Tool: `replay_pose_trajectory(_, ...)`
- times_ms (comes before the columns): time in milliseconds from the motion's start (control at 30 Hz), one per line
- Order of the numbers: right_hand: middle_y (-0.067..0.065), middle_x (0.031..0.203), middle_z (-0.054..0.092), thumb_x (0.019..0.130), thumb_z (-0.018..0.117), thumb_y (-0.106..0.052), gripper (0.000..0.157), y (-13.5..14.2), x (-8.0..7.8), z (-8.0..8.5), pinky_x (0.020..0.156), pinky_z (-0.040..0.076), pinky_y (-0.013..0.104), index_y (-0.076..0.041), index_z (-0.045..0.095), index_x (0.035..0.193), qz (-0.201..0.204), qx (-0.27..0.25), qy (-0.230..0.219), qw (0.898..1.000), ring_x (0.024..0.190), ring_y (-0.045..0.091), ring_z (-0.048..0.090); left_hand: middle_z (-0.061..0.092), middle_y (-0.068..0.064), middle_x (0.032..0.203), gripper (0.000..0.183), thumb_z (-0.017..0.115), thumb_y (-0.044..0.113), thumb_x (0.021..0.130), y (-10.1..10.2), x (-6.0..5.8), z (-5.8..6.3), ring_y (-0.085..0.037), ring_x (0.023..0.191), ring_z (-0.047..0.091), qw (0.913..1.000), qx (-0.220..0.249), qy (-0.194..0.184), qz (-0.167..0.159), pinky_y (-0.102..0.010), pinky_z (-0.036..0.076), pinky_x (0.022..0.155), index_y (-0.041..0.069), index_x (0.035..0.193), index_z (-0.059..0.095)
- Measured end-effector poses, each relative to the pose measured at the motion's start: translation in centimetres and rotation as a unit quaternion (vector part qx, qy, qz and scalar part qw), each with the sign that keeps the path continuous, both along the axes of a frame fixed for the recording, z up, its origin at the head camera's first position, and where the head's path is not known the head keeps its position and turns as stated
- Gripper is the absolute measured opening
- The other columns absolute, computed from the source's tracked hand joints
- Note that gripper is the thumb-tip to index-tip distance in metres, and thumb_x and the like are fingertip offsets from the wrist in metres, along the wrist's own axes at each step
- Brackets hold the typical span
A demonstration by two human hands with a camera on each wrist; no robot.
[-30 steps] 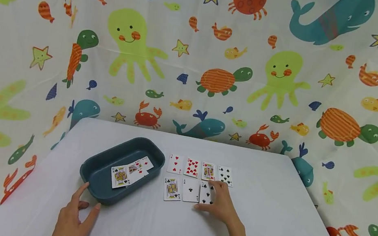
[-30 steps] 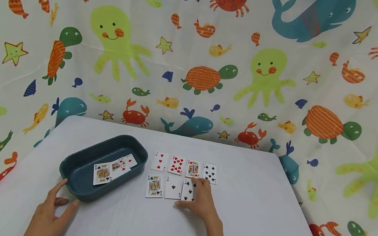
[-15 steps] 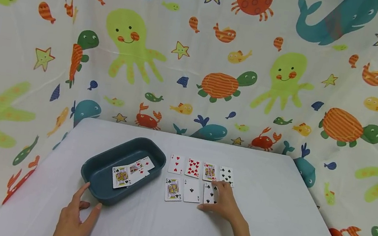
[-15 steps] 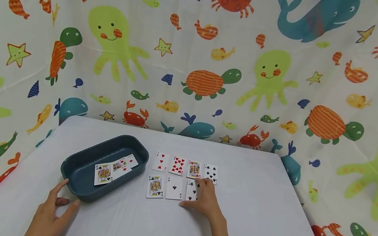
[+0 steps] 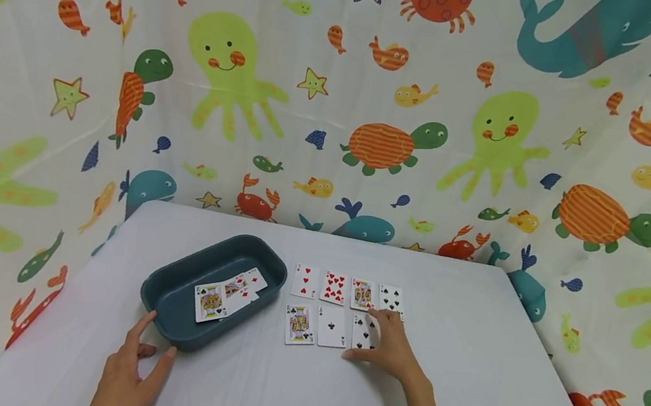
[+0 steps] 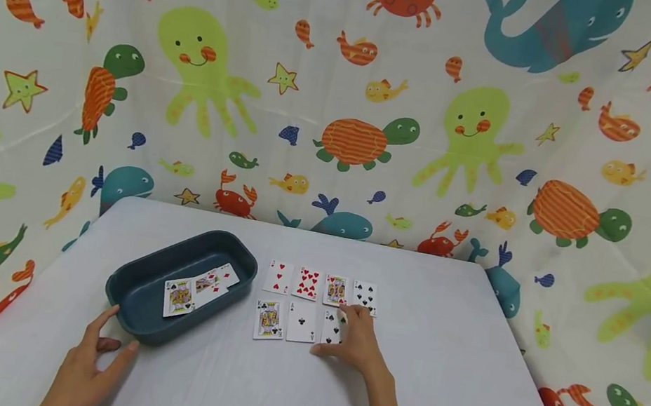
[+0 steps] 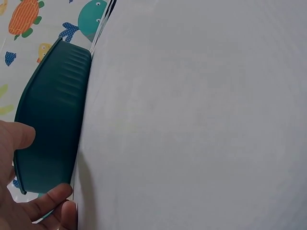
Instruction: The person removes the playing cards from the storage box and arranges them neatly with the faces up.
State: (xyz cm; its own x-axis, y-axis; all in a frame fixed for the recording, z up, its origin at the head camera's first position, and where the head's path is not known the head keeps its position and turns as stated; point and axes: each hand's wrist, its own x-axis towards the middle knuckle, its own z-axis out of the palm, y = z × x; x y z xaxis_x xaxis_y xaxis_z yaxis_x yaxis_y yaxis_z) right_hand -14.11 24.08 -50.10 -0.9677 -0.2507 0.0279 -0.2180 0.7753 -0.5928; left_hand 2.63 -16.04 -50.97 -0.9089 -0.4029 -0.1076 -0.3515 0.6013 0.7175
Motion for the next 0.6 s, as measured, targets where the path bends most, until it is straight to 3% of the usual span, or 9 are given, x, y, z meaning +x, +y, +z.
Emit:
replay_pose_trajectory(200, 0.021, 0.146, 0.045, 0.070, 0.095, -0.040, 0.094, -1.4, 0.3, 0.6, 0.110, 0.042, 0.056, -0.004, 0.052, 0.146, 0.020, -0.023, 0.020, 0.999, 0.134, 0.038, 0.046, 0.057, -0.033, 0.131, 0.084, 0.057, 0.042, 0.101, 0.1, 0.1, 0.4, -0.052, 0.126, 0.043, 0.9999, 0.002, -0.011, 0.002, -0.071, 0.035, 0.103, 0.013, 0.164, 0.008)
replay_pose_trajectory(400, 0.017, 0.144, 0.048, 0.076, 0.091, -0.041, 0.087, -5.0, 0.8, 2.4, 0.110, 0.042, 0.054, -0.004, 0.053, 0.145, 0.081, -0.065, 0.043, 0.994, 0.135, 0.035, 0.047, 0.059, -0.035, 0.128, 0.084, 0.057, 0.043, 0.102, -0.1, 0.2, 0.5, -0.054, 0.123, 0.049, 0.9999, -0.006, -0.002, -0.010, -0.071, 0.037, 0.103, 0.009, 0.162, 0.010)
replay_pose_trajectory(600, 0.013, 0.148, 0.046, 0.082, 0.086, -0.042, 0.081, -9.1, 0.9, 5.2, 0.111, 0.042, 0.054, -0.010, 0.052, 0.148, 0.152, -0.109, 0.041, 0.981, 0.138, 0.031, 0.045, 0.059, -0.035, 0.127, 0.084, 0.058, 0.042, 0.101, 0.3, 0.2, 0.8, -0.054, 0.123, 0.048, 0.9999, -0.001, -0.007, -0.009, -0.071, 0.038, 0.102, 0.009, 0.162, 0.010)
